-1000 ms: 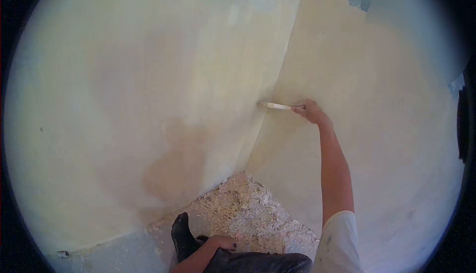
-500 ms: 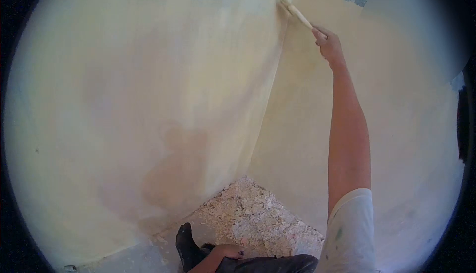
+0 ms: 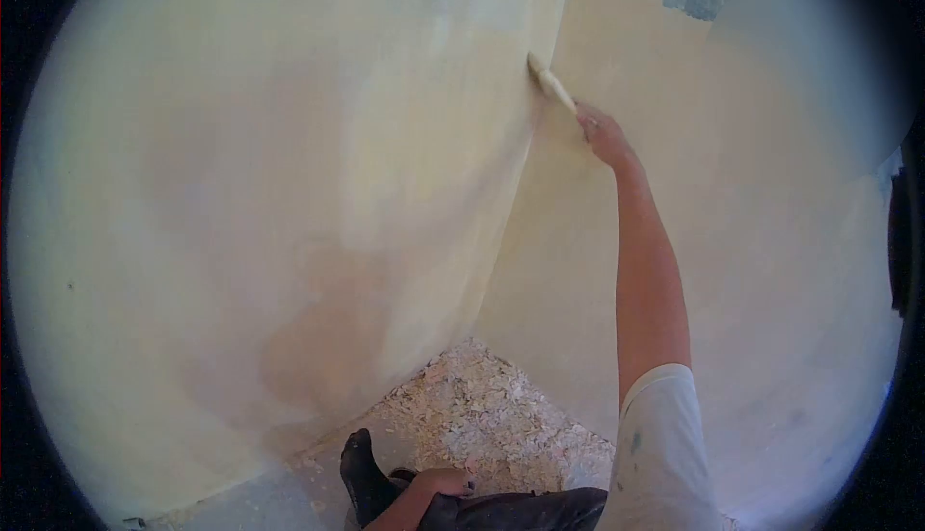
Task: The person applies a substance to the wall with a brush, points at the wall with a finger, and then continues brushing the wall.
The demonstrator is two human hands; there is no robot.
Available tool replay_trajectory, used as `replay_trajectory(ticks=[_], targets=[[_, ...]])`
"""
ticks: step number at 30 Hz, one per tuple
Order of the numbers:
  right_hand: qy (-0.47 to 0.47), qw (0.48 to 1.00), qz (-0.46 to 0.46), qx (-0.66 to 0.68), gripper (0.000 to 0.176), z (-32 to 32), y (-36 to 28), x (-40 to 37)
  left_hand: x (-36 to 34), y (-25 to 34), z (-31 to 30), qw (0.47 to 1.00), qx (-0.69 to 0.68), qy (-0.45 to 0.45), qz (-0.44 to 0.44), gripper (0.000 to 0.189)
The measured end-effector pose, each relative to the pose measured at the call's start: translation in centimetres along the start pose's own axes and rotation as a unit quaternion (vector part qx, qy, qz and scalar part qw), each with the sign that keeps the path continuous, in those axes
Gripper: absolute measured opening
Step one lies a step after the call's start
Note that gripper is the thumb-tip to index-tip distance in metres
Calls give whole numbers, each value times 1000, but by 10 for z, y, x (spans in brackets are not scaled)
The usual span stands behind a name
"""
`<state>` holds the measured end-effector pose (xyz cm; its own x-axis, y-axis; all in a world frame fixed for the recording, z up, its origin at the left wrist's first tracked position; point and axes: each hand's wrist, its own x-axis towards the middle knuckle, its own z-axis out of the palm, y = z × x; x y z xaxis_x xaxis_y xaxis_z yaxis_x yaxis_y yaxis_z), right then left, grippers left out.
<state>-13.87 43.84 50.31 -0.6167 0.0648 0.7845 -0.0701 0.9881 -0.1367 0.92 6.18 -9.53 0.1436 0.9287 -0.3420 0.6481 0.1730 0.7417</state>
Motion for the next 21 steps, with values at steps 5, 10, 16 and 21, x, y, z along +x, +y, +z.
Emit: replay_trajectory(ticks=[5,10,16,21], targets=[[-183,981,57,18,37,-15,-2,-56,-9,11,-8,998,-58,-17,24,33],[-357,923,76,-123,38,-31,-27,-61,0,-7,-4,999,-38,-21,15,32],[-179,975,23,-133,38,-53,-16,2,-10,2,-8,998,-50,16,36,32],[58,996,-64,-30,40,-76,-13,52,-7,4,-4,1000,-3,27,13,32]])
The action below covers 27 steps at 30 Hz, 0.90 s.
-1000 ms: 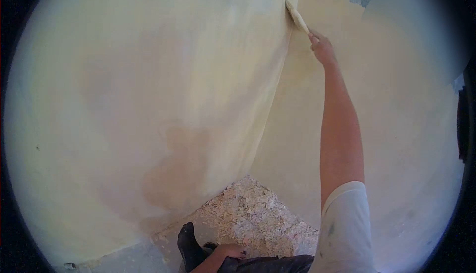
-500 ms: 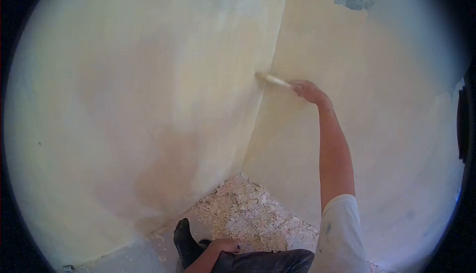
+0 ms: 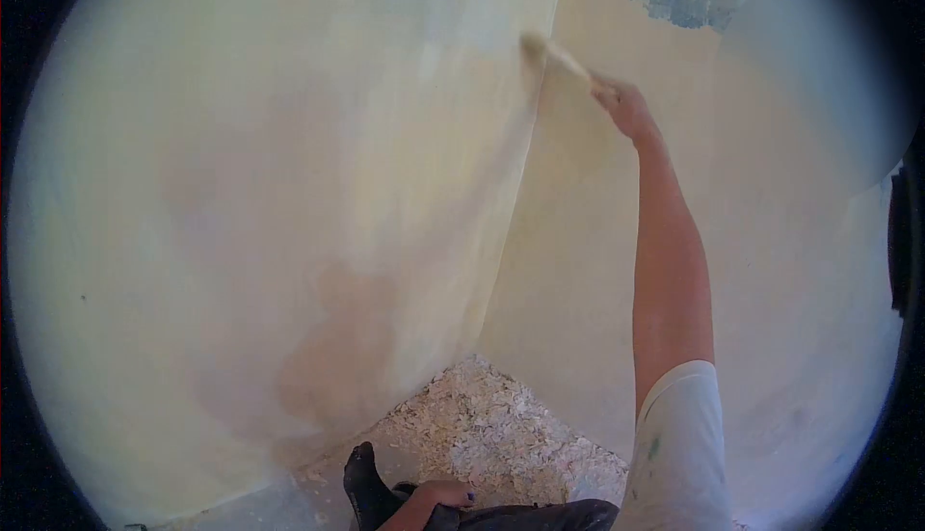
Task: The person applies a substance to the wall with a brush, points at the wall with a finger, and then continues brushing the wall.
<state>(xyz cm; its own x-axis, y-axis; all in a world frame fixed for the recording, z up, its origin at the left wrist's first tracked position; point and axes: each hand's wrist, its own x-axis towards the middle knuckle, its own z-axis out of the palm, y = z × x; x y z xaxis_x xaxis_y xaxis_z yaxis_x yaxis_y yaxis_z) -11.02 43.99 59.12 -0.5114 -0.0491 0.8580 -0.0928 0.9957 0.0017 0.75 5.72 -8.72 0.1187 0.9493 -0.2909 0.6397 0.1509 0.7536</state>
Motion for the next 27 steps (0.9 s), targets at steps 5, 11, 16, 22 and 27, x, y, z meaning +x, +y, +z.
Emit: replay_trajectory(ticks=[5,11,16,22,27], targets=[[98,990,104,5,38,6,-52,22,11,-13,3,997,-28,-76,-5,32],[27,994,107,-7,41,61,-31,-11,-24,44,-30,998,-15,-41,-48,30],[-28,986,164,14,41,65,-58,-73,-17,27,-17,1000,-24,-4,-1,37],[-139,980,139,-1,40,61,-26,-123,-20,45,-31,998,-16,-41,-40,29],[-424,895,124,-57,39,34,-42,-128,-7,19,-18,996,18,-69,-56,30]])
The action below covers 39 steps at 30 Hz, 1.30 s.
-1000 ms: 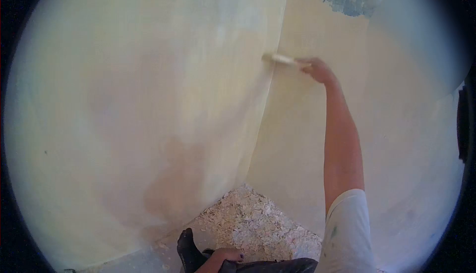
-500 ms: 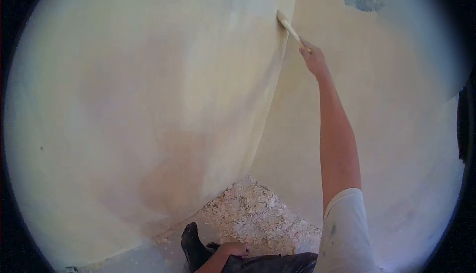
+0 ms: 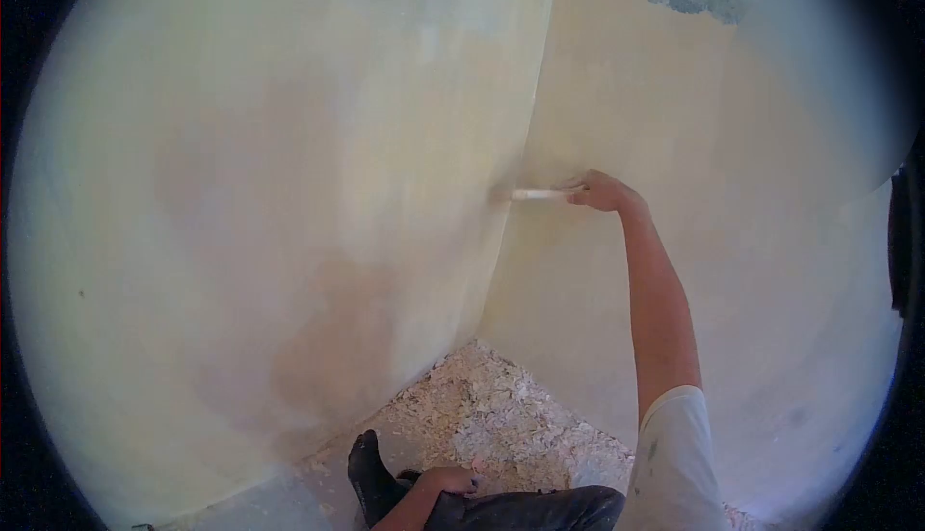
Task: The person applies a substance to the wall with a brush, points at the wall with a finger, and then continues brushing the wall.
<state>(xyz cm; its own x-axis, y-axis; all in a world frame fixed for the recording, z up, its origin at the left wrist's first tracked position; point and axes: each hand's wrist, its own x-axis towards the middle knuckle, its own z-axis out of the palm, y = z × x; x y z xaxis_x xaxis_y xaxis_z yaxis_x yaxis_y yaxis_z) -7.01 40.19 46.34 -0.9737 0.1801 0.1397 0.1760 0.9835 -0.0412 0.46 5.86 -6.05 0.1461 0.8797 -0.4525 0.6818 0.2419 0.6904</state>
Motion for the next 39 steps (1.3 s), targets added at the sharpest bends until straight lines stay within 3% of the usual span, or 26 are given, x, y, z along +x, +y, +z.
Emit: replay_trajectory(ticks=[2,5,8,11,12,14,15,17,19,20,21,24,25,26,27,28,29,30,31,33,35,37,39], targets=[[15,999,19,-30,42,-3,-3,5,13,-20,16,996,-71,40,27,30],[109,988,53,-95,53,-24,9,29,-18,14,-9,997,-60,42,2,28],[200,975,56,-73,54,-79,-5,29,13,-26,20,993,-57,95,28,24],[316,948,30,22,51,-113,-19,20,-33,39,-28,997,-58,20,-51,25],[311,949,36,26,51,-111,-18,29,-28,32,-20,997,-61,12,-53,25],[506,845,-98,143,46,-103,-16,46,-18,16,-11,996,-74,41,-18,26],[505,845,-97,146,46,-93,-13,50,-18,14,-8,996,-76,39,-21,26],[391,918,-9,66,37,-71,-6,66,-28,23,-17,998,-4,59,-21,28],[348,904,1,247,38,-25,-28,44,-5,-3,-3,998,-4,65,-17,29],[365,905,-3,220,41,11,-21,41,4,-13,5,998,-1,66,-10,30],[285,930,93,213,43,36,-28,25,4,-12,4,997,-3,72,-13,30],[237,942,21,238,42,140,-12,-3,-1,-8,-4,998,-56,33,-15,32],[138,974,93,156,45,161,-9,-22,-5,-6,-2,996,-68,63,-14,32],[113,990,83,0,45,212,16,-25,-8,-4,-1,993,-79,92,-12,32],[31,1000,2,-3,43,236,22,-42,-8,-5,-1,992,-80,94,-12,32],[-41,996,62,-46,40,253,6,-65,-2,-11,-1,995,-82,57,-22,33],[-50,995,69,-59,38,296,19,-77,3,-18,-3,996,-84,20,-31,33],[-126,985,102,-54,37,294,-5,-103,15,-36,4,996,-84,22,-31,33],[-84,995,43,-16,37,302,-18,-135,25,-52,12,998,-60,29,6,37],[4,996,24,84,35,357,-18,-182,27,-55,17,998,-35,33,43,40],[-100,964,181,168,34,379,-31,-232,26,-48,11,997,-54,3,-60,30],[74,927,150,334,34,402,-57,-289,4,-25,-3,994,-81,9,-75,31],[90,912,194,350,35,422,-78,-328,-5,-21,-4,990,-109,13,-92,32]])
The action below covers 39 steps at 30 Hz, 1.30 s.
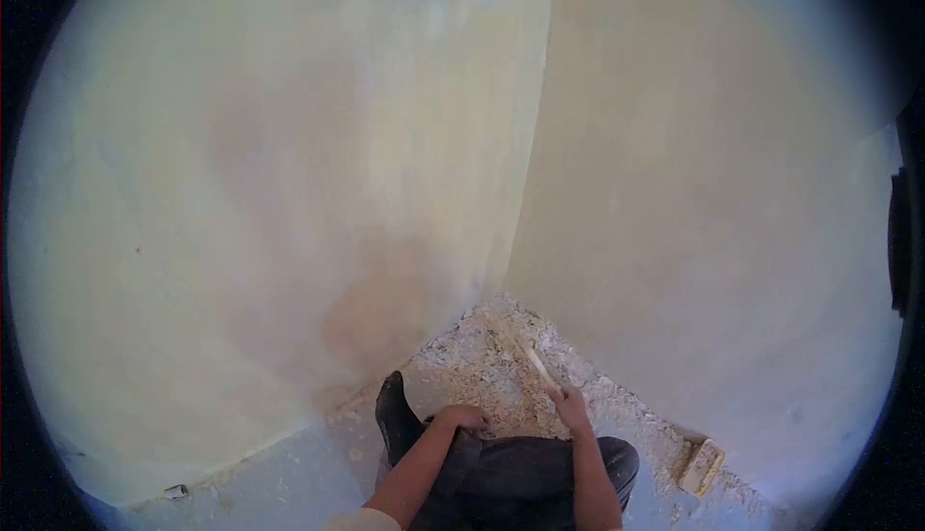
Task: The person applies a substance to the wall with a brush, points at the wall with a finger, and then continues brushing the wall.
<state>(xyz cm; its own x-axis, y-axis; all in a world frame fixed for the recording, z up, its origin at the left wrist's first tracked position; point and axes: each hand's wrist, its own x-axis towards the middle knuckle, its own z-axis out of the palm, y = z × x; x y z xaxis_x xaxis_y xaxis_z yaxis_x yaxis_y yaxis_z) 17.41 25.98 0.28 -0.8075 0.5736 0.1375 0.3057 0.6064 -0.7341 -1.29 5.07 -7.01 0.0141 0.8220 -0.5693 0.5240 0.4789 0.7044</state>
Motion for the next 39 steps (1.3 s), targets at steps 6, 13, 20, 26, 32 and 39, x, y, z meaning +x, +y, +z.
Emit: replay_trajectory(ticks=[6,13,20,26,32,39], targets=[[98,993,54,-45,39,2,-19,-12,-4,0,2,991,126,32,14,35],[111,981,-27,-156,39,1,-49,-24,-12,-12,10,978,167,120,41,36],[100,953,-129,-254,38,1,-42,-35,4,-17,15,965,236,101,54,36],[65,959,-177,-212,37,-11,-87,-53,8,-22,26,972,191,119,68,38],[53,963,-190,-181,36,-3,-82,-47,-29,7,32,966,166,194,42,39],[-19,977,-131,-166,42,2,-87,-41,-37,26,17,965,169,177,98,39]])
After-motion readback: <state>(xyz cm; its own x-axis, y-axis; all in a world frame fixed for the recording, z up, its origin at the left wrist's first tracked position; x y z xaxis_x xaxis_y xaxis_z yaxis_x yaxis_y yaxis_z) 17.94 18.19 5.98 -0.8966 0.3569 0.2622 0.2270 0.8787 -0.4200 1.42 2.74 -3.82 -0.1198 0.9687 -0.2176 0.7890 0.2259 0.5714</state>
